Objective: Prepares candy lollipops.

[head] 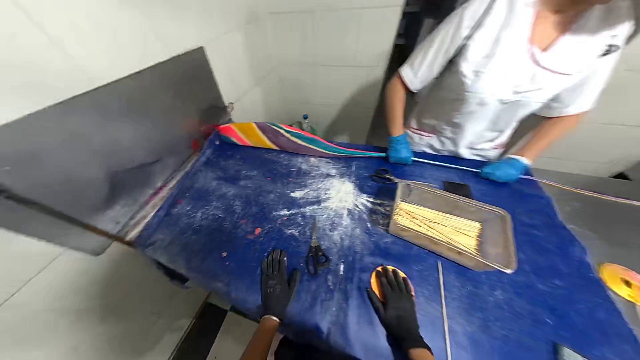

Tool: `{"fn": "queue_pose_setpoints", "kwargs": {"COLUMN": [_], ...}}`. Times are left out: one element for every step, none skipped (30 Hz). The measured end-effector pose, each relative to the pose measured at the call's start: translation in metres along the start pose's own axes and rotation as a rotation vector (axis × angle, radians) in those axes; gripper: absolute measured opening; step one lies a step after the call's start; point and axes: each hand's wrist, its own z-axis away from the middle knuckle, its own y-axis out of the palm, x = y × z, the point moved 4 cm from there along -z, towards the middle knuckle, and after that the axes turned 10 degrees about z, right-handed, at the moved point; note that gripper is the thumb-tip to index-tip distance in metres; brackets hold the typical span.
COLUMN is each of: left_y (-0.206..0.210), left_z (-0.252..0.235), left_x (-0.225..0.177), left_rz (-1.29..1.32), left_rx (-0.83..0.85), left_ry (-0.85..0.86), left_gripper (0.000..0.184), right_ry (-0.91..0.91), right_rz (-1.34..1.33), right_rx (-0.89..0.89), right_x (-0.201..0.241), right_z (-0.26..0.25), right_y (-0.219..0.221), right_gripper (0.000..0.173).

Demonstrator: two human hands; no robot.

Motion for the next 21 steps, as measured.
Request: {"fn": "queue_pose_setpoints", "kwargs": {"left_y": [-0.005,-0.009,-0.014,-0.018,-0.022,-0.026,-0.030,-0.033,-0.034,-0.037,-0.039,-0.039,-0.037,-0.035,-0.035,-0.038,-0.039,-0.039,-0.038,-0.037,-0.040], "left_z": [-0.009,-0.016,-0.022,-0.030,-0.037,-0.041,-0.044,-0.045,-0.044,-0.042,-0.043,-0.043,-0.044,-0.049,-0.052,-0.052,-0.051,-0.050,-0.048,-0.045,-0.044], "left_x": [0.023,0.047,0.071,0.093,0.110,0.122,0.129,0.134,0.138,0.141,0.146,0.152,0.158,0.161,0.160,0.158,0.155,0.154,0.154,0.151,0.140], "left_rz": [-0.029,-0.056,-0.074,-0.075,-0.056,-0.021,0.011,0.026,0.021,0.002,-0.010,-0.019,-0.017,0.007,0.047,0.076,0.099,0.105,0.090,0.074,0.055], "left_rx": [-0.018,-0.031,-0.036,-0.034,-0.028,-0.025,-0.030,-0.051,-0.106,-0.163,-0.196,-0.209,-0.212,-0.200,-0.166,-0.136,-0.114,-0.106,-0.130,-0.197,-0.323], "left_ry": [-0.058,-0.117,-0.166,-0.200,-0.219,-0.214,-0.178,-0.134,-0.104,-0.132,-0.227,-0.337,-0.414,-0.442,-0.452,-0.453,-0.459,-0.468,-0.444,-0.376,-0.279], "left_gripper": [0.072,0.072,0.072,0.070,0.066,0.060,0.052,0.046,0.043,0.044,0.048,0.052,0.051,0.045,0.041,0.038,0.036,0.035,0.035,0.035,0.035], "right_ry": [-0.005,-0.004,-0.003,-0.005,-0.012,-0.018,-0.020,-0.017,-0.011,0.001,0.013,0.025,0.031,0.032,0.032,0.035,0.041,0.049,0.060,0.068,0.073], "right_rz": [-0.008,-0.023,-0.035,-0.041,-0.039,-0.036,-0.035,-0.036,-0.039,-0.040,-0.038,-0.032,-0.026,-0.020,-0.019,-0.023,-0.024,-0.025,-0.028,-0.032,-0.029], "right_rx": [-0.017,-0.028,-0.036,-0.046,-0.056,-0.061,-0.058,-0.052,-0.051,-0.049,-0.052,-0.053,-0.059,-0.072,-0.078,-0.083,-0.088,-0.093,-0.095,-0.099,-0.101], "right_x": [-0.002,-0.004,-0.006,-0.007,-0.008,-0.009,-0.010,-0.012,-0.013,-0.014,-0.014,-0.014,-0.015,-0.017,-0.018,-0.018,-0.018,-0.019,-0.020,-0.021,-0.022], "right_z": [0.002,0.006,0.009,0.010,0.009,0.008,0.008,0.008,0.010,0.011,0.012,0.013,0.015,0.013,0.012,0.013,0.014,0.014,0.015,0.017,0.018], "right_y": [-0.001,-0.002,-0.003,-0.003,-0.003,-0.003,-0.003,-0.003,-0.003,-0.003,-0.004,-0.004,-0.005,-0.005,-0.006,-0.006,-0.007,-0.006,-0.005,-0.005,-0.004], "right_gripper": [0.070,0.068,0.068,0.068,0.069,0.069,0.069,0.070,0.070,0.070,0.070,0.069,0.069,0.068,0.068,0.067,0.066,0.066,0.064,0.062,0.061]}}
